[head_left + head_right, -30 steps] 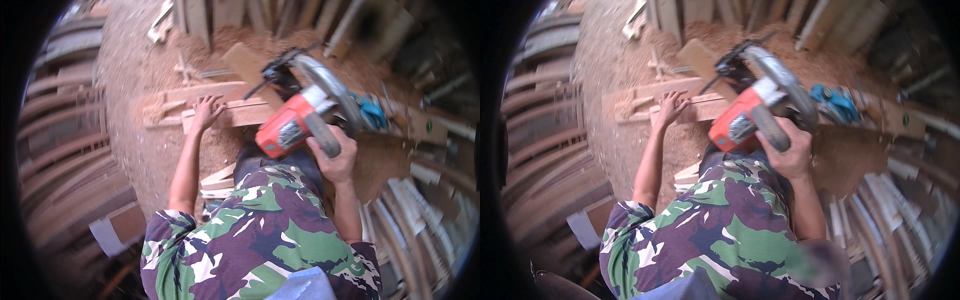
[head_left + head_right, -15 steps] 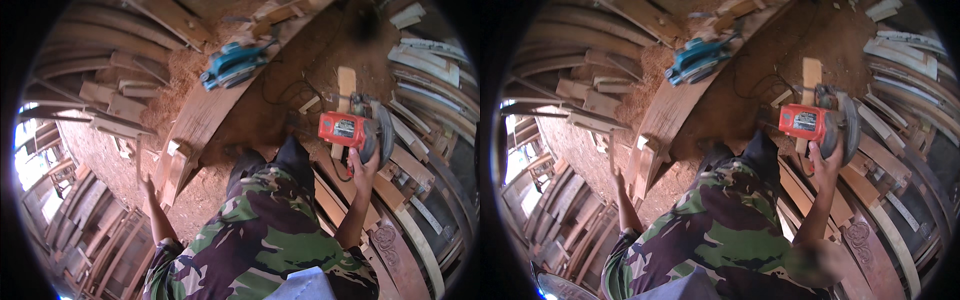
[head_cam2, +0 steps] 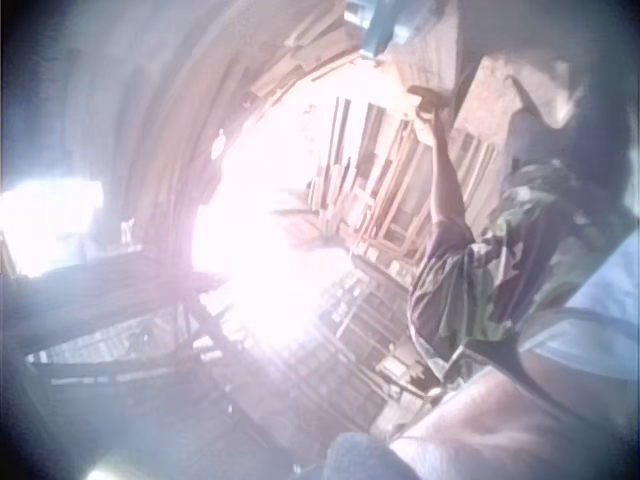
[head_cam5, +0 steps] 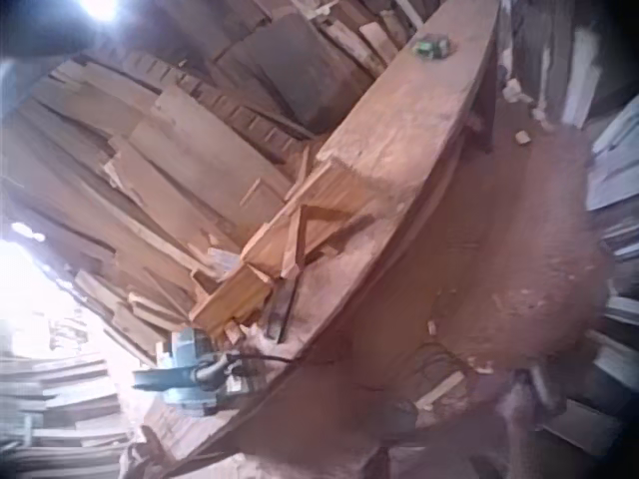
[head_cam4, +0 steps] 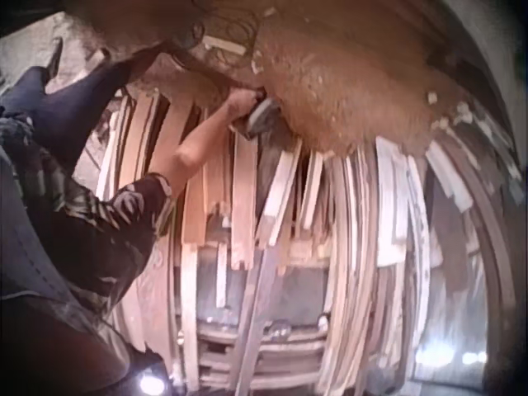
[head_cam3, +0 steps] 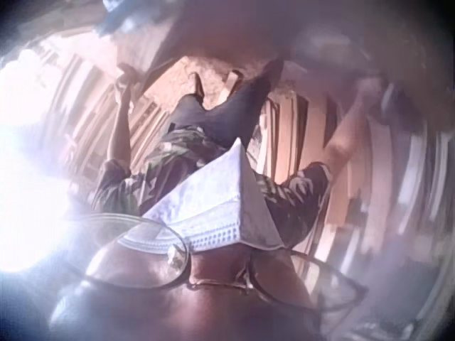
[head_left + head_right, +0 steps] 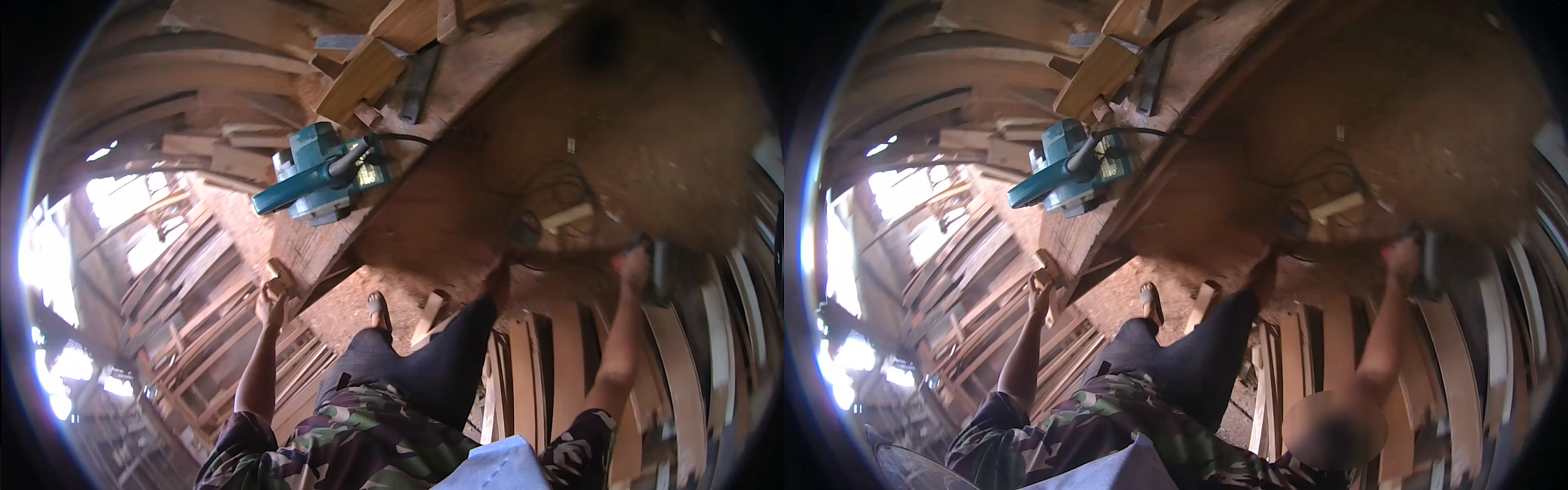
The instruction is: The person cuts a wooden board using a circular saw and smooths a wooden beam with an electric planer.
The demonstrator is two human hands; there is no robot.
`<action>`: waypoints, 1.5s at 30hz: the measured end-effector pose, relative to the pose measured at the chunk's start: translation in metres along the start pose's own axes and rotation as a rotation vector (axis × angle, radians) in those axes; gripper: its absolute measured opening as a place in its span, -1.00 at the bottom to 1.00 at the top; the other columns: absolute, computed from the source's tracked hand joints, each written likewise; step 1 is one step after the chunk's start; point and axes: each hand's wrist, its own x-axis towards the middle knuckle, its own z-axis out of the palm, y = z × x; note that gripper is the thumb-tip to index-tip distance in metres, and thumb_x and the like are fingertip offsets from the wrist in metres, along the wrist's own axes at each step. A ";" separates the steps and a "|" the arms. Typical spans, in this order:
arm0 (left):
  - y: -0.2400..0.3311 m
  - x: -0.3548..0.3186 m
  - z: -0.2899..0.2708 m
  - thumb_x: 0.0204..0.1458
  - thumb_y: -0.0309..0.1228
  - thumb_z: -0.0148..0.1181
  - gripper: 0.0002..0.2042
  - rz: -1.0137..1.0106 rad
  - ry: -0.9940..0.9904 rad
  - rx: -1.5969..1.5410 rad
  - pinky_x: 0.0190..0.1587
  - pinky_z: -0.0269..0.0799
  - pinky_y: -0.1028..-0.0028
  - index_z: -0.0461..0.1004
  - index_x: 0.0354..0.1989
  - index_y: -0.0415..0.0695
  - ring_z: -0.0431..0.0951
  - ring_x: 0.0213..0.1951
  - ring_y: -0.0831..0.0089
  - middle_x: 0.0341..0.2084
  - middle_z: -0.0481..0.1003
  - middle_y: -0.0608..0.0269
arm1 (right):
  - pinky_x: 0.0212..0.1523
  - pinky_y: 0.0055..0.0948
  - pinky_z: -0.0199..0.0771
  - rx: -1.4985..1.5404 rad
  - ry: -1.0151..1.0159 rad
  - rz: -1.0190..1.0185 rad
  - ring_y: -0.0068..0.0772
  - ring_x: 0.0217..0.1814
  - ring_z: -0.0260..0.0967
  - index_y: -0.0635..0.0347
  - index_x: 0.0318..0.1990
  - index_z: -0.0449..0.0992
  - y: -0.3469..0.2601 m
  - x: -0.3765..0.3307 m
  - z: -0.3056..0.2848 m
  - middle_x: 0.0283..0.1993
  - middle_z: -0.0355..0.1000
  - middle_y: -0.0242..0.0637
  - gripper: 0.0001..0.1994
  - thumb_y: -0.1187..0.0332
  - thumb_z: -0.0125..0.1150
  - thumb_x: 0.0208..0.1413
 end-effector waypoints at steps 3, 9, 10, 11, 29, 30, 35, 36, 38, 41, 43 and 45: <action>0.051 -0.006 0.008 0.22 -0.33 0.36 -0.23 -0.133 -0.124 -0.345 -0.02 0.55 0.32 0.03 0.53 0.14 0.60 0.00 0.26 0.10 0.56 0.01 | -0.08 -0.14 0.64 -0.274 0.213 -0.213 -0.02 -0.05 0.65 0.21 -0.04 0.59 0.071 0.097 0.123 -0.10 0.64 -0.02 -0.77 0.28 0.20 0.27; 0.076 -0.032 0.014 0.27 -0.22 0.32 -0.19 -0.323 -0.222 -0.427 0.04 0.53 0.02 -0.11 0.55 0.27 0.49 0.21 0.18 0.38 0.36 0.08 | 0.02 -0.17 0.59 -0.471 0.143 -0.380 -0.08 0.04 0.63 0.18 -0.03 0.62 0.059 0.173 0.196 -0.03 0.64 -0.08 -0.76 0.30 0.16 0.27; 0.076 -0.036 0.011 0.27 -0.20 0.32 -0.20 -0.344 -0.216 -0.433 0.03 0.53 -0.04 -0.12 0.55 0.28 0.46 0.25 0.17 0.40 0.34 0.11 | 0.03 -0.17 0.58 -0.481 0.087 -0.386 -0.07 0.05 0.62 0.18 -0.01 0.62 0.045 0.172 0.201 -0.02 0.64 -0.07 -0.76 0.31 0.15 0.27; 0.075 -0.038 0.010 0.28 -0.19 0.31 -0.20 -0.358 -0.220 -0.438 0.02 0.52 -0.10 -0.13 0.55 0.30 0.43 0.28 0.16 0.42 0.31 0.14 | 0.04 -0.16 0.58 -0.489 0.039 -0.394 -0.06 0.06 0.62 0.18 0.00 0.62 0.035 0.164 0.204 -0.01 0.63 -0.06 -0.75 0.31 0.15 0.27; 0.061 -0.041 0.050 0.08 0.28 0.28 0.07 -0.574 0.278 -0.714 0.46 -0.05 -0.19 -0.16 0.64 0.10 -0.04 0.45 -0.32 0.43 -0.07 -0.48 | 0.04 -0.04 0.55 0.226 -0.336 -1.065 0.06 -0.08 0.58 0.24 0.09 0.59 -0.325 -0.293 -0.111 -0.13 0.62 0.00 -0.71 0.45 0.20 0.23; 0.045 -0.033 0.049 0.09 0.25 0.30 0.08 -0.787 0.264 -0.810 0.44 0.00 -0.20 -0.21 0.64 0.09 -0.04 0.46 -0.36 0.44 -0.08 -0.47 | 0.01 -0.08 0.56 0.273 -0.344 -1.087 0.01 -0.09 0.58 0.23 0.09 0.58 -0.359 -0.331 -0.134 -0.14 0.60 -0.03 -0.71 0.45 0.22 0.23; -0.025 0.006 0.087 0.08 0.16 0.36 0.16 -1.345 0.153 -1.206 0.41 0.13 -0.21 -0.39 0.64 0.12 0.04 0.45 -0.30 0.53 -0.26 -0.29 | 0.00 -0.11 0.54 0.220 -0.241 -1.383 -0.08 -0.04 0.54 0.19 0.14 0.56 -0.515 -0.484 -0.195 -0.07 0.54 -0.11 -0.64 0.38 0.34 0.20; -0.037 0.016 0.094 0.08 0.15 0.36 0.15 -1.398 0.148 -1.254 0.41 0.15 -0.21 -0.39 0.64 0.13 0.07 0.44 -0.29 0.54 -0.29 -0.25 | 0.10 -0.10 0.50 0.108 -0.250 -1.411 -0.03 0.06 0.49 0.22 0.18 0.53 -0.549 -0.514 -0.196 0.01 0.52 -0.09 -0.58 0.34 0.38 0.18; -0.066 0.029 0.118 0.10 0.14 0.36 0.14 -1.537 0.158 -1.327 0.40 0.18 -0.20 -0.40 0.64 0.17 0.12 0.43 -0.25 0.58 -0.35 -0.16 | 0.17 -0.10 0.47 0.081 -0.032 -1.735 0.03 0.14 0.45 0.23 0.20 0.51 -0.607 -0.561 -0.167 0.10 0.50 -0.06 -0.50 0.28 0.43 0.13; -0.039 0.035 0.037 0.02 -0.16 0.45 0.14 -1.525 -0.081 -1.283 0.40 0.25 -0.02 -0.36 0.63 0.14 0.21 0.39 -0.13 0.52 -0.16 -0.21 | 0.22 -0.07 0.44 -0.181 0.177 -1.804 0.06 0.24 0.40 0.21 0.24 0.49 -0.686 -0.595 -0.142 0.20 0.46 -0.04 -0.41 0.21 0.50 0.06; -0.034 0.023 -0.008 -0.03 -0.36 0.51 0.17 -1.462 -0.142 -1.328 0.41 0.29 0.10 -0.33 0.61 0.12 0.26 0.36 -0.05 0.47 -0.04 -0.24 | 0.22 -0.09 0.45 -0.383 0.169 -1.825 0.10 0.24 0.42 0.19 0.19 0.53 -0.711 -0.592 -0.130 0.15 0.49 -0.01 -0.41 0.17 0.55 0.00; -0.048 0.010 0.039 -0.07 -0.40 0.51 0.15 -1.293 0.189 -1.655 0.41 0.28 0.19 -0.29 0.59 0.03 0.29 0.34 0.01 0.39 0.11 -0.27 | 0.19 -0.09 0.47 -0.570 0.011 -1.764 0.11 0.20 0.45 0.17 0.12 0.58 -0.732 -0.613 -0.117 0.09 0.52 -0.01 -0.43 0.16 0.58 -0.05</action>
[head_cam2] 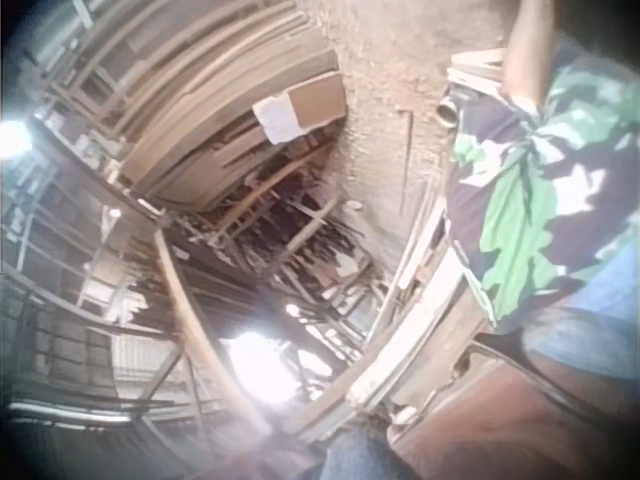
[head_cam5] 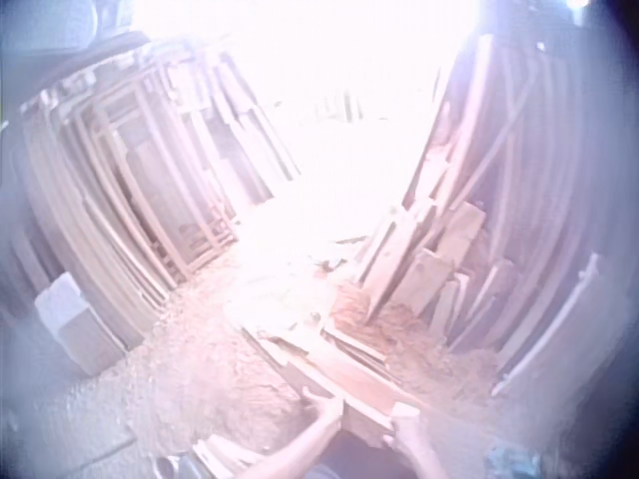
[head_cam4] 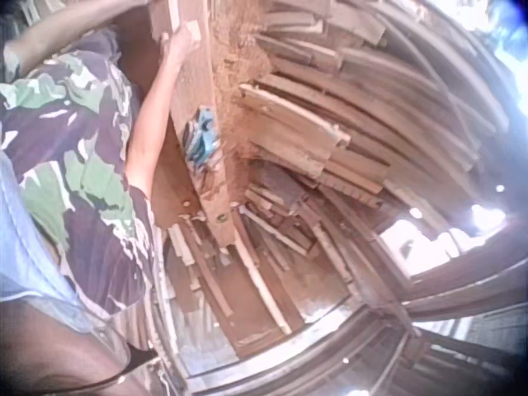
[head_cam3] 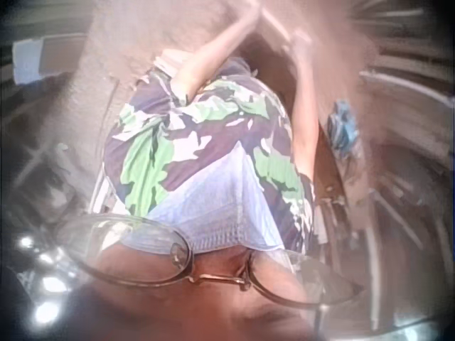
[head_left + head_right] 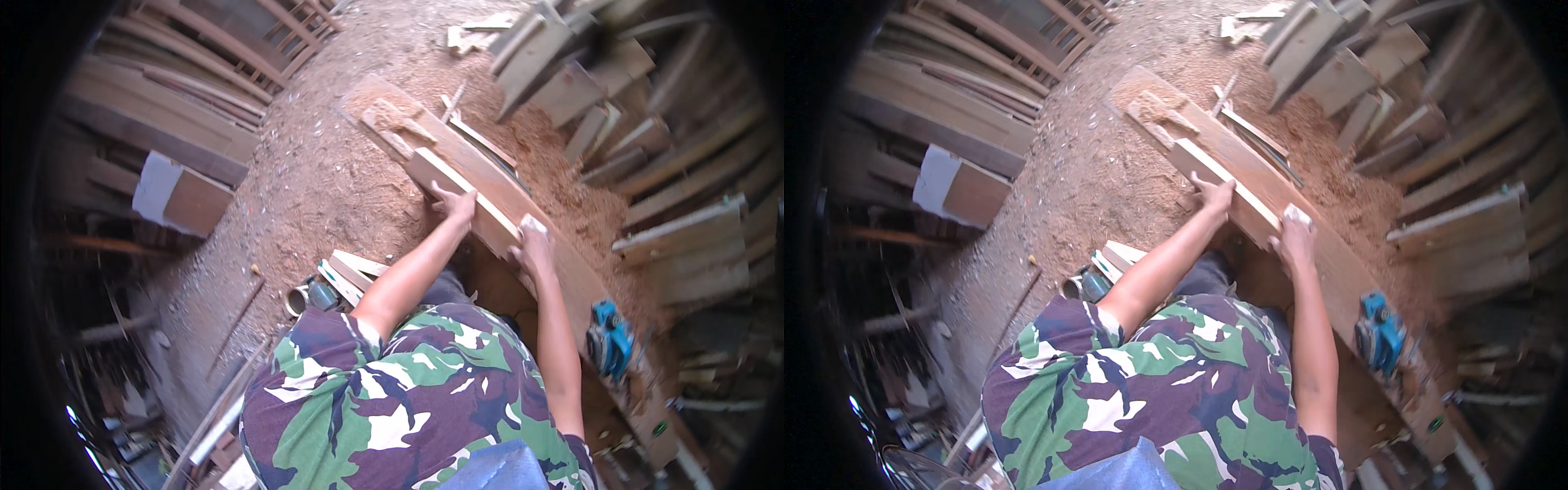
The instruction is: The person cuts a wooden board using a circular saw and smooths a wooden beam with an electric planer.
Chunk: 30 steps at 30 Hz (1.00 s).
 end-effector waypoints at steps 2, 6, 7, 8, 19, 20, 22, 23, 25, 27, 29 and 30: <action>-0.062 0.074 -0.025 -0.16 -0.35 0.57 0.22 0.453 -0.199 -0.307 0.52 0.04 0.06 -0.28 0.60 -0.01 0.08 0.48 -0.03 0.45 0.01 -0.21 | 0.13 -0.08 0.51 0.076 -0.316 0.087 0.10 0.12 0.50 0.15 0.02 0.63 -0.036 0.009 -0.012 0.02 0.55 -0.04 -0.49 0.18 0.60 -0.10; -0.030 0.061 -0.044 -0.07 -0.40 0.48 0.15 0.265 -0.547 -0.630 0.51 0.06 0.18 -0.28 0.61 -0.13 0.07 0.49 0.06 0.45 0.10 -0.18 | 0.03 -0.04 0.52 -0.043 0.040 -0.066 0.03 0.00 0.53 0.12 -0.17 0.64 -0.033 0.006 0.012 -0.11 0.54 -0.12 -0.61 0.20 0.61 -0.17; -0.044 0.082 -0.049 0.02 -0.21 0.46 0.03 0.375 -0.460 -0.550 0.52 0.03 0.10 -0.09 0.61 -0.08 0.06 0.50 -0.03 0.45 0.12 -0.23 | 0.04 -0.05 0.50 -0.081 0.019 -0.108 0.01 0.02 0.51 0.12 -0.19 0.62 -0.047 0.017 0.016 -0.10 0.53 -0.16 -0.62 0.19 0.59 -0.15; -0.043 0.088 -0.047 0.04 -0.14 0.43 -0.03 0.401 -0.360 -0.310 0.52 0.02 0.07 0.00 0.59 -0.06 0.06 0.50 -0.08 0.46 0.11 -0.25 | 0.05 -0.05 0.48 -0.127 0.013 -0.117 -0.02 0.04 0.49 0.11 -0.20 0.60 -0.052 0.028 0.020 -0.10 0.52 -0.19 -0.63 0.18 0.58 -0.13; -0.103 0.057 -0.108 0.08 -0.15 0.38 -0.41 0.538 -0.093 0.348 0.43 0.15 0.02 0.41 0.29 -0.06 0.28 0.32 -0.12 0.20 0.38 -0.17 | 0.33 -0.01 0.31 0.076 -0.027 -0.126 -0.03 0.25 0.41 0.15 0.30 0.42 -0.041 0.070 0.036 0.13 0.48 -0.11 -0.08 -0.12 0.65 -0.21; -0.112 0.048 -0.112 0.07 -0.14 0.39 -0.34 0.510 -0.115 0.348 0.45 0.12 -0.01 0.36 0.35 -0.04 0.23 0.35 -0.16 0.26 0.31 -0.21 | 0.36 0.05 0.27 0.066 -0.003 -0.174 0.00 0.31 0.36 0.11 0.39 0.30 -0.034 0.060 0.038 0.21 0.42 -0.08 0.05 -0.18 0.65 -0.25; -0.103 0.012 -0.094 0.06 -0.12 0.41 -0.26 0.817 -0.056 0.380 0.47 0.06 -0.07 0.27 0.42 0.00 0.13 0.40 -0.21 0.34 0.17 -0.25 | 0.42 0.17 0.18 0.023 0.081 -0.243 0.05 0.42 0.26 0.04 0.57 0.05 0.002 0.044 0.037 0.36 0.32 -0.01 0.32 -0.32 0.64 -0.33; -0.098 -0.010 -0.087 0.06 -0.10 0.42 -0.21 0.960 -0.028 0.391 0.48 0.03 -0.09 0.22 0.46 0.02 0.08 0.43 -0.23 0.39 0.11 -0.26 | 0.46 0.28 0.08 0.026 0.010 -0.224 0.08 0.48 0.18 -0.03 0.63 -0.15 0.022 0.039 0.048 0.43 0.21 0.01 0.45 -0.30 0.67 -0.40; -0.073 -0.044 -0.064 0.07 0.01 0.39 -0.17 1.215 -0.114 0.501 0.51 -0.08 -0.18 0.18 0.50 0.06 -0.03 0.49 -0.24 0.45 0.01 -0.23 | 0.46 0.25 0.09 -0.011 0.026 -0.184 0.11 0.46 0.19 0.00 0.62 -0.12 0.046 0.030 0.060 0.39 0.24 0.01 0.43 -0.27 0.67 -0.40; -0.061 -0.063 -0.035 0.10 0.11 0.30 -0.20 1.378 -0.140 0.701 0.51 -0.12 -0.22 0.22 0.48 0.06 -0.01 0.50 -0.20 0.45 0.07 -0.17 | 0.47 0.26 0.08 -0.047 0.050 -0.140 0.11 0.44 0.20 0.03 0.61 -0.09 0.055 0.026 0.069 0.35 0.26 0.00 0.42 -0.23 0.69 -0.41; -0.059 -0.061 -0.006 0.17 0.18 0.17 -0.28 1.407 -0.082 0.917 0.53 -0.17 -0.24 0.28 0.43 0.06 0.08 0.51 -0.05 0.45 0.18 -0.06 | 0.49 0.30 0.05 -0.094 0.078 -0.068 0.07 0.43 0.21 0.06 0.60 -0.07 0.066 0.017 0.070 0.32 0.27 -0.02 0.41 -0.18 0.71 -0.43; -0.066 -0.048 -0.002 0.22 0.14 0.12 -0.34 1.349 -0.076 0.934 0.53 -0.16 -0.24 0.32 0.41 0.05 0.13 0.51 0.03 0.46 0.20 0.01 | 0.49 0.32 0.06 -0.117 0.073 -0.039 0.09 0.42 0.21 0.06 0.60 -0.06 0.074 0.005 0.067 0.31 0.27 -0.01 0.41 -0.18 0.71 -0.43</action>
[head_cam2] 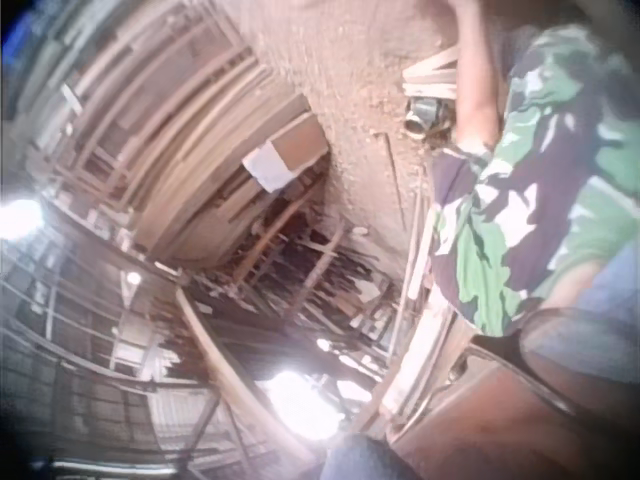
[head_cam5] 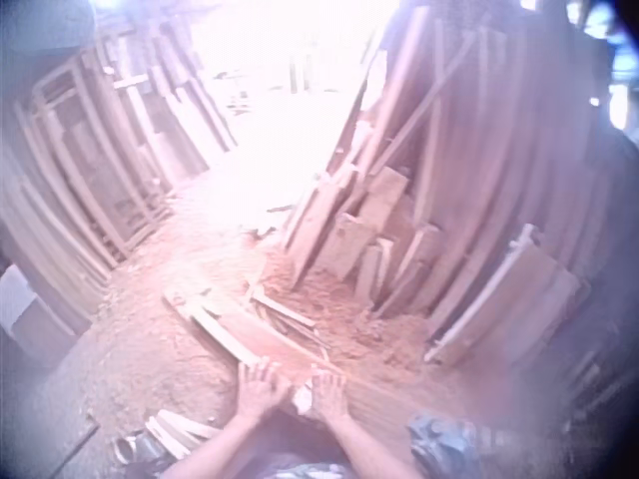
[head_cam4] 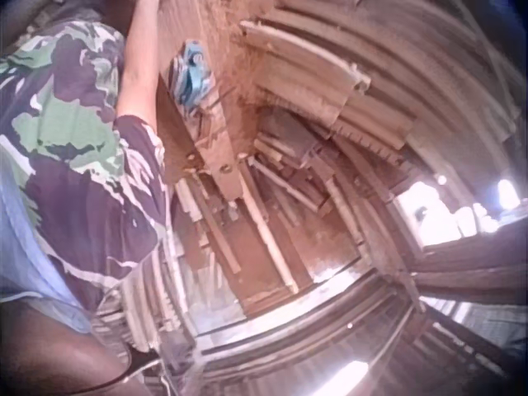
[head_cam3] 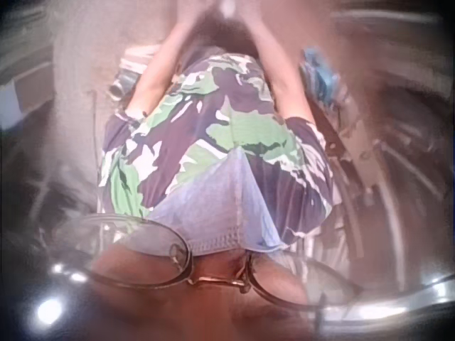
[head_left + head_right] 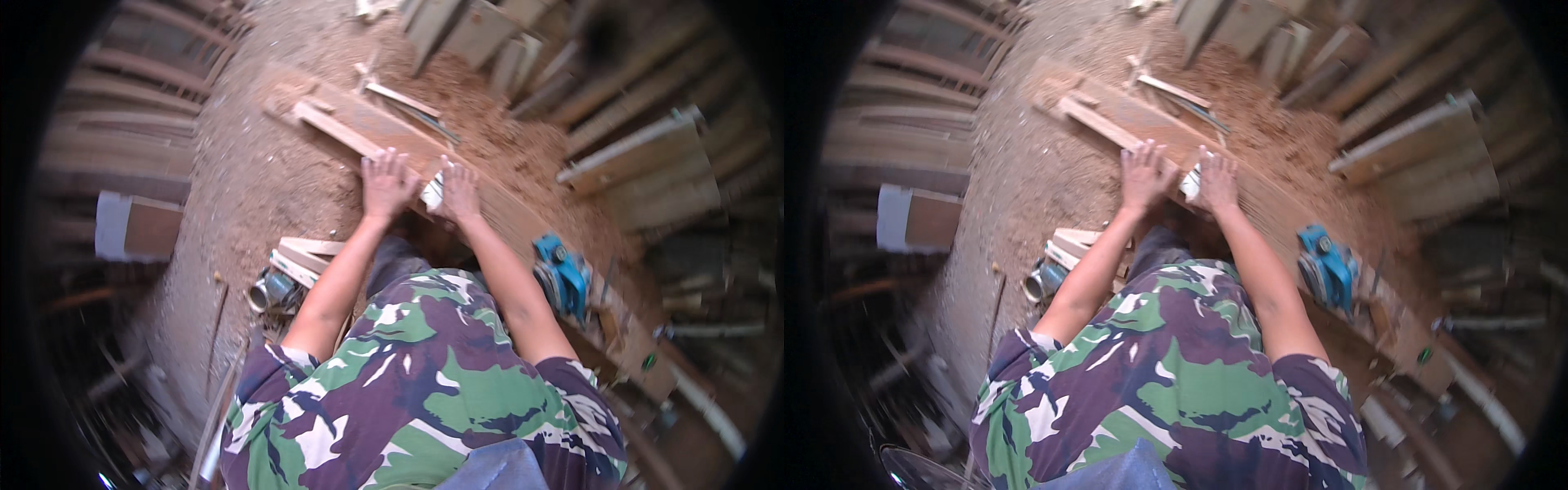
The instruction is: The person cuts a wooden board using a circular saw and smooths a wooden beam with an electric planer.
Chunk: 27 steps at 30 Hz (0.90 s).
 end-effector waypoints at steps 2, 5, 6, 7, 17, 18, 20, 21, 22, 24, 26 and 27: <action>-0.039 -0.009 0.030 0.30 0.12 0.03 -0.36 0.082 0.135 0.161 0.53 -0.11 -0.20 0.30 0.45 0.04 0.13 0.52 0.04 0.50 0.19 0.09 | 0.47 0.35 0.08 -0.028 -0.015 0.019 0.13 0.40 0.22 0.06 0.60 -0.05 0.004 -0.018 -0.019 0.29 0.27 0.00 0.39 -0.17 0.71 -0.41; -0.032 -0.006 0.044 0.35 0.13 -0.04 -0.32 0.063 0.033 0.181 0.56 -0.22 -0.18 0.17 0.55 0.07 0.02 0.57 0.01 0.58 0.06 0.09 | 0.52 0.39 -0.04 -0.070 -0.125 0.214 0.22 0.56 0.05 0.08 0.61 -0.08 0.064 -0.053 -0.042 0.44 0.17 0.14 0.37 -0.16 0.70 -0.34; -0.028 -0.006 0.042 0.35 0.14 -0.05 -0.30 0.054 0.010 0.210 0.56 -0.26 -0.18 0.13 0.57 0.07 0.00 0.58 -0.01 0.59 0.02 0.08 | 0.53 0.42 -0.07 -0.069 -0.106 0.252 0.25 0.59 0.01 0.09 0.61 -0.08 0.079 -0.064 -0.049 0.49 0.14 0.17 0.36 -0.15 0.70 -0.33; -0.020 -0.009 0.043 0.35 0.16 -0.06 -0.25 0.055 0.002 0.209 0.56 -0.32 -0.20 0.05 0.61 0.04 -0.05 0.59 -0.06 0.60 -0.03 0.04 | 0.55 0.39 -0.08 -0.039 -0.132 0.273 0.32 0.66 -0.13 0.11 0.59 -0.01 0.097 -0.079 -0.059 0.58 0.01 0.24 0.29 -0.16 0.67 -0.26; 0.033 -0.091 0.020 0.20 0.03 0.26 -0.51 0.426 -0.038 -0.046 0.57 -0.25 -0.14 0.52 0.27 0.16 0.07 0.55 0.10 0.35 0.42 0.35 | 0.14 0.04 0.45 0.362 0.171 0.614 0.27 0.12 0.47 0.31 0.16 0.45 0.220 -0.293 -0.120 0.07 0.51 0.15 -0.39 0.13 0.54 0.07; 0.035 -0.100 0.026 0.21 -0.01 0.27 -0.56 0.418 -0.037 -0.122 0.56 -0.18 -0.10 0.56 0.22 0.14 0.13 0.53 0.11 0.29 0.46 0.33 | 0.11 0.00 0.47 0.418 0.131 0.580 0.20 0.07 0.50 0.32 0.13 0.48 0.228 -0.296 -0.121 0.02 0.54 0.12 -0.42 0.15 0.55 0.07; 0.041 -0.114 0.035 0.18 -0.07 0.30 -0.60 0.197 -0.025 -0.191 0.53 -0.09 -0.07 0.58 0.14 0.09 0.17 0.49 0.10 0.22 0.47 0.27 | 0.06 -0.09 0.49 0.519 0.044 0.525 0.08 -0.02 0.56 0.34 0.06 0.53 0.237 -0.294 -0.126 -0.07 0.59 0.05 -0.48 0.19 0.57 0.06; 0.042 -0.120 0.038 0.16 -0.10 0.31 -0.63 0.091 -0.018 -0.227 0.52 -0.05 -0.05 0.59 0.10 0.07 0.19 0.47 0.10 0.19 0.48 0.23 | 0.04 -0.13 0.50 0.528 0.015 0.513 0.01 -0.06 0.56 0.33 0.03 0.56 0.239 -0.290 -0.127 -0.11 0.60 0.00 -0.51 0.21 0.58 0.05; 0.040 -0.124 0.040 0.15 -0.13 0.33 -0.65 0.018 0.009 -0.241 0.51 -0.02 -0.05 0.58 0.06 0.05 0.19 0.46 0.07 0.17 0.47 0.21 | 0.02 -0.17 0.50 0.537 -0.015 0.501 -0.07 -0.10 0.57 0.33 -0.01 0.58 0.239 -0.286 -0.127 -0.16 0.61 -0.04 -0.54 0.23 0.59 0.03; 0.038 -0.127 0.043 0.12 -0.19 0.36 -0.69 -0.144 0.077 -0.272 0.48 0.03 -0.04 0.58 0.00 0.02 0.20 0.44 0.01 0.14 0.45 0.16 | -0.01 -0.28 0.51 0.570 -0.060 0.500 -0.27 -0.15 0.57 0.32 -0.06 0.64 0.220 -0.270 -0.147 -0.22 0.63 -0.18 -0.59 0.30 0.62 -0.01; 0.032 -0.127 0.048 0.08 -0.21 0.40 -0.61 -0.216 0.081 -0.272 0.47 0.08 -0.04 0.52 0.06 -0.04 0.16 0.46 -0.07 0.20 0.37 0.07 | 0.01 -0.29 0.51 0.502 -0.131 0.500 -0.29 -0.13 0.57 0.32 -0.03 0.64 0.181 -0.250 -0.187 -0.20 0.63 -0.22 -0.60 0.33 0.60 0.00; 0.030 -0.121 0.048 0.08 -0.21 0.40 -0.58 -0.253 0.102 -0.281 0.48 0.09 -0.03 0.50 0.08 -0.05 0.15 0.46 -0.07 0.21 0.36 0.06 | 0.01 -0.29 0.51 0.549 -0.107 0.446 -0.30 -0.12 0.57 0.32 -0.01 0.63 0.167 -0.249 -0.202 -0.20 0.63 -0.22 -0.59 0.35 0.59 0.00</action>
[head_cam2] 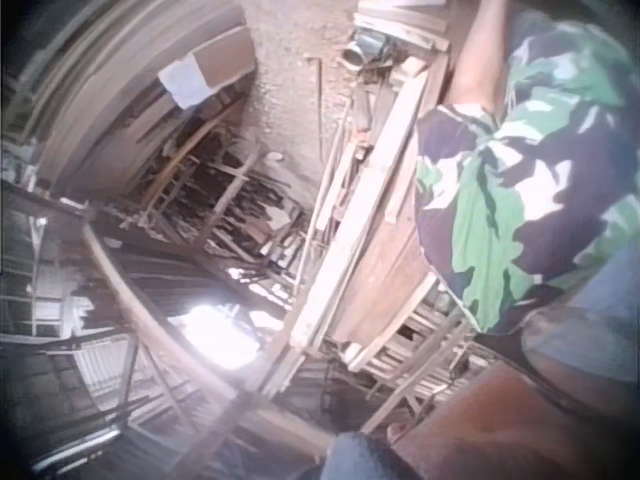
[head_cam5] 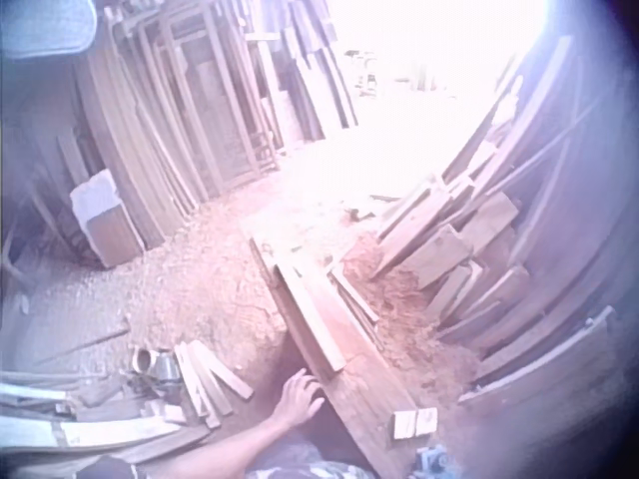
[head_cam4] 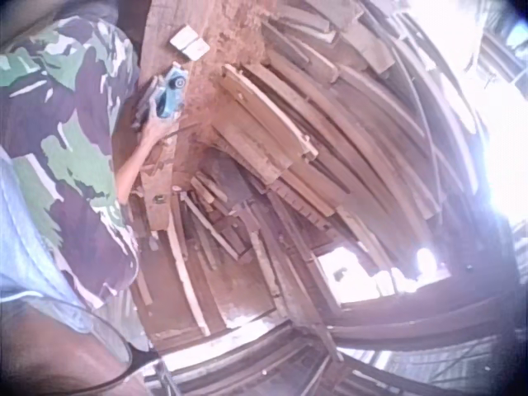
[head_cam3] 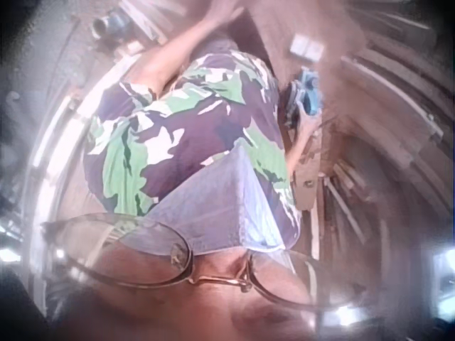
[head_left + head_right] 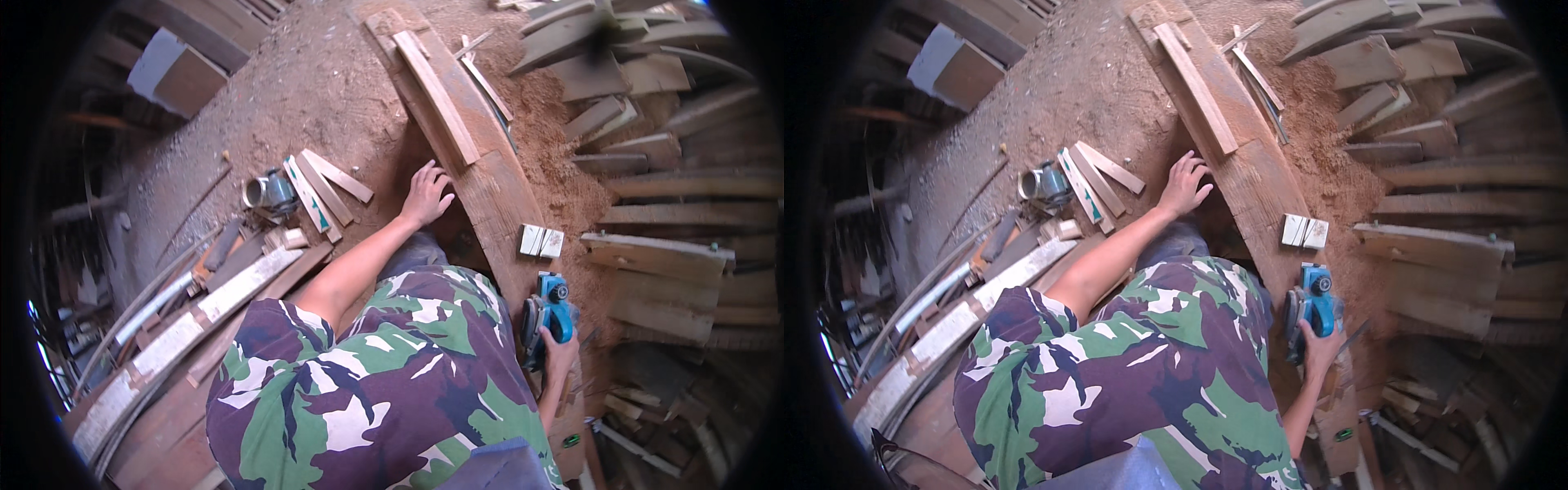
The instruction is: The person cuts a wooden board using a circular saw and smooths a wooden beam with an electric planer.
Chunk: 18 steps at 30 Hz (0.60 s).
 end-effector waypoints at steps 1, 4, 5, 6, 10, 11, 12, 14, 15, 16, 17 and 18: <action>0.000 0.011 0.000 0.08 -0.20 0.40 -0.56 -0.030 0.029 -0.011 0.48 0.10 -0.02 0.49 0.10 -0.06 0.15 0.46 -0.07 0.22 0.35 0.05 | 0.01 -0.28 0.52 0.047 0.001 -0.061 -0.31 -0.12 0.57 0.32 0.02 0.62 -0.017 -0.004 -0.005 -0.19 0.63 -0.23 -0.57 0.37 0.58 -0.01; 0.005 0.026 0.001 0.06 -0.16 0.42 -0.27 -0.112 0.045 -0.026 0.53 0.02 -0.01 0.29 0.40 -0.09 0.00 0.53 -0.12 0.44 0.17 -0.02 | -0.05 -0.29 0.50 0.018 -0.084 -0.129 -0.35 -0.15 0.51 0.31 0.07 0.58 -0.059 0.012 -0.007 -0.19 0.59 -0.21 -0.62 0.37 0.46 0.13; 0.005 0.034 0.002 0.06 -0.15 0.42 -0.21 -0.130 0.068 -0.031 0.54 0.00 -0.01 0.25 0.46 -0.10 -0.04 0.55 -0.12 0.48 0.13 -0.03 | -0.06 -0.31 0.49 0.025 -0.124 -0.120 -0.39 -0.17 0.48 0.32 0.08 0.58 -0.078 0.024 0.001 -0.19 0.58 -0.23 -0.63 0.37 0.44 0.16; 0.007 0.040 0.003 0.07 -0.13 0.41 -0.11 -0.155 0.003 -0.036 0.56 -0.02 -0.03 0.10 0.55 -0.12 -0.14 0.57 -0.17 0.57 -0.04 -0.04 | -0.10 -0.35 0.45 -0.010 -0.133 -0.190 -0.43 -0.20 0.43 0.34 0.06 0.56 -0.100 0.034 0.012 -0.21 0.55 -0.28 -0.69 0.37 0.34 0.24; 0.005 0.050 0.013 0.08 -0.06 0.38 -0.10 -0.269 -0.035 -0.030 0.56 -0.08 -0.07 0.10 0.57 -0.07 -0.25 0.59 -0.20 0.60 -0.11 -0.04 | -0.16 -0.18 0.51 -0.062 -0.234 -0.409 -0.08 -0.31 0.53 0.29 0.00 0.55 -0.171 0.106 0.081 -0.34 0.57 -0.05 -0.66 0.27 0.42 0.18; 0.003 0.051 0.011 0.09 -0.06 0.38 -0.12 -0.268 -0.047 -0.011 0.56 -0.09 -0.08 0.11 0.56 -0.03 -0.24 0.59 -0.20 0.60 -0.11 -0.04 | -0.12 -0.17 0.51 -0.105 -0.217 -0.407 -0.06 -0.27 0.54 0.26 0.05 0.52 -0.185 0.120 0.098 -0.30 0.57 -0.03 -0.64 0.29 0.42 0.17; 0.002 0.050 0.007 0.09 -0.06 0.38 -0.13 -0.272 -0.058 0.009 0.56 -0.09 -0.08 0.13 0.56 0.01 -0.22 0.59 -0.20 0.60 -0.10 -0.03 | -0.09 -0.15 0.51 -0.151 -0.205 -0.408 -0.03 -0.23 0.54 0.24 0.10 0.50 -0.199 0.130 0.115 -0.26 0.56 -0.01 -0.61 0.32 0.41 0.17; -0.009 0.043 0.001 0.13 -0.07 0.35 -0.20 -0.270 -0.029 0.004 0.56 -0.10 -0.09 0.19 0.55 0.15 -0.18 0.58 -0.21 0.61 -0.10 -0.01 | -0.06 -0.11 0.52 -0.181 -0.173 -0.472 0.08 -0.18 0.56 0.21 0.18 0.46 -0.212 0.139 0.140 -0.23 0.57 0.05 -0.54 0.36 0.42 0.14; -0.017 0.038 -0.003 0.13 -0.07 0.35 -0.22 -0.285 -0.007 0.001 0.56 -0.09 -0.10 0.20 0.55 0.14 -0.17 0.57 -0.22 0.60 -0.09 0.00 | -0.08 -0.07 0.54 -0.166 -0.153 -0.532 0.16 -0.17 0.58 0.21 0.20 0.45 -0.212 0.144 0.153 -0.23 0.58 0.10 -0.51 0.38 0.43 0.12; -0.027 0.031 -0.007 0.14 -0.07 0.34 -0.23 -0.298 0.014 -0.003 0.55 -0.08 -0.10 0.21 0.54 0.14 -0.16 0.57 -0.22 0.60 -0.08 0.00 | -0.09 -0.04 0.55 -0.151 -0.133 -0.591 0.25 -0.16 0.60 0.20 0.23 0.43 -0.212 0.148 0.162 -0.24 0.59 0.15 -0.47 0.41 0.44 0.09; -0.040 0.022 -0.013 0.15 -0.07 0.33 -0.24 -0.317 0.040 0.000 0.55 -0.07 -0.10 0.22 0.54 0.14 -0.15 0.57 -0.22 0.60 -0.07 0.01 | -0.08 -0.02 0.55 -0.145 -0.169 -0.583 0.28 -0.12 0.60 0.17 0.24 0.44 -0.218 0.149 0.168 -0.21 0.60 0.17 -0.47 0.43 0.43 0.09; -0.055 0.009 -0.018 0.16 -0.07 0.32 -0.27 -0.352 0.064 0.024 0.54 -0.05 -0.10 0.25 0.52 0.14 -0.12 0.56 -0.23 0.60 -0.05 0.02 | -0.08 0.00 0.55 -0.141 -0.209 -0.577 0.31 -0.09 0.59 0.14 0.25 0.44 -0.224 0.147 0.171 -0.18 0.60 0.20 -0.47 0.45 0.41 0.09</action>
